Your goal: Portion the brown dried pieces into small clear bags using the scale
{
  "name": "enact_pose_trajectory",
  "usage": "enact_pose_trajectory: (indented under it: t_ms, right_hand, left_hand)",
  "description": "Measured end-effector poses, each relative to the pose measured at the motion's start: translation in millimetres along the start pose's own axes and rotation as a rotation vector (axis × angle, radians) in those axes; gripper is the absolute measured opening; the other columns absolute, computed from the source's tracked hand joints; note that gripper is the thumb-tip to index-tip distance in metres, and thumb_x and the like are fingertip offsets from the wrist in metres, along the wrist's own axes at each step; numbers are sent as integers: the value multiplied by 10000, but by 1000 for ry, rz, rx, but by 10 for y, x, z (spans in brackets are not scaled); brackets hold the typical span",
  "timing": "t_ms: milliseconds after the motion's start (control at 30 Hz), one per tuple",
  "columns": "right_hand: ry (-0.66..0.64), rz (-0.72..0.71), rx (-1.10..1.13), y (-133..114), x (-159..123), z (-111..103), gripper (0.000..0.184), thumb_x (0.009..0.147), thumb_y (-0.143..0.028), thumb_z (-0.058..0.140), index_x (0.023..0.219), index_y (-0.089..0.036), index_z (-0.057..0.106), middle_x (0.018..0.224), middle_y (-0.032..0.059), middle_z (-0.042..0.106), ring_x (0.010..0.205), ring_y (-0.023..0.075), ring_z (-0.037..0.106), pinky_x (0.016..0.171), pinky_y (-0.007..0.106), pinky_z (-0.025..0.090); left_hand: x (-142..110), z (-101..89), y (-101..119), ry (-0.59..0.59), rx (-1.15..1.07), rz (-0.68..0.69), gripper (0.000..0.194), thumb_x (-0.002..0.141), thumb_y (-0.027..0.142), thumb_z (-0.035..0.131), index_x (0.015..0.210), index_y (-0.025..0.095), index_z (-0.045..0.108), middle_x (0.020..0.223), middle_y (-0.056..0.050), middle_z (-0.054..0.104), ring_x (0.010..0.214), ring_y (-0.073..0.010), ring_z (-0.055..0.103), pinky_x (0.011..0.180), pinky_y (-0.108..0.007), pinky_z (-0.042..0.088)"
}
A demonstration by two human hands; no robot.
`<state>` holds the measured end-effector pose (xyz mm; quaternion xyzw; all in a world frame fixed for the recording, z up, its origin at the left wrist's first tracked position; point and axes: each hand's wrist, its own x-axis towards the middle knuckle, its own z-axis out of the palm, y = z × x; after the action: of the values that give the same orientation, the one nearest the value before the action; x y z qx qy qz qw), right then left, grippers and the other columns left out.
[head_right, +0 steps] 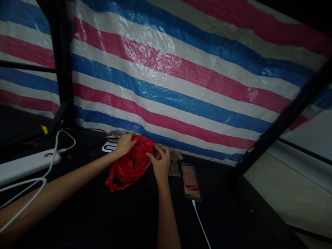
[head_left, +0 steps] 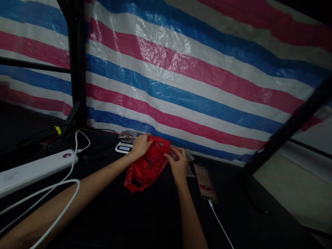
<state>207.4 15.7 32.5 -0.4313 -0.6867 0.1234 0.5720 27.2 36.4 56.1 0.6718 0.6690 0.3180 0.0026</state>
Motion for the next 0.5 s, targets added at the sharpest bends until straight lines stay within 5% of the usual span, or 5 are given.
enact_pose_trajectory:
  t_ms: [100, 233, 400, 500]
  right_hand:
    - [-84, -28, -41, 37, -5, 53, 220, 574, -346, 689, 735, -197, 664, 795, 19, 501, 719, 160, 490, 661, 273, 413]
    - [14, 37, -37, 86, 3, 55, 99, 650, -283, 603, 670, -190, 632, 739, 15, 505, 674, 155, 490, 633, 270, 402]
    - [74, 194, -19, 159, 33, 17, 143, 654, -310, 575, 667, -181, 634, 703, 10, 509, 641, 154, 479, 631, 280, 390]
    - [94, 219, 18, 119, 31, 28, 174, 649, -347, 593, 682, -183, 641, 700, 10, 520, 643, 154, 475, 634, 279, 383]
  left_hand:
    - [-21, 10, 0, -2, -4, 37, 152, 781, 216, 455, 893, 186, 553, 837, -54, 642, 840, -198, 589, 700, -248, 385]
    - [-38, 18, -48, -32, -50, 124, 198, 785, 299, 472, 937, 193, 542, 848, -58, 641, 820, -215, 593, 678, -255, 388]
    - [-89, 9, -301, -252, -130, 266, 516, 617, 535, 604, 984, 175, 554, 839, -73, 646, 781, -243, 601, 657, -256, 397]
    - [-135, 28, -467, -383, -124, 250, 454, 563, 514, 653, 854, 170, 606, 777, -63, 646, 740, -231, 605, 625, -238, 399]
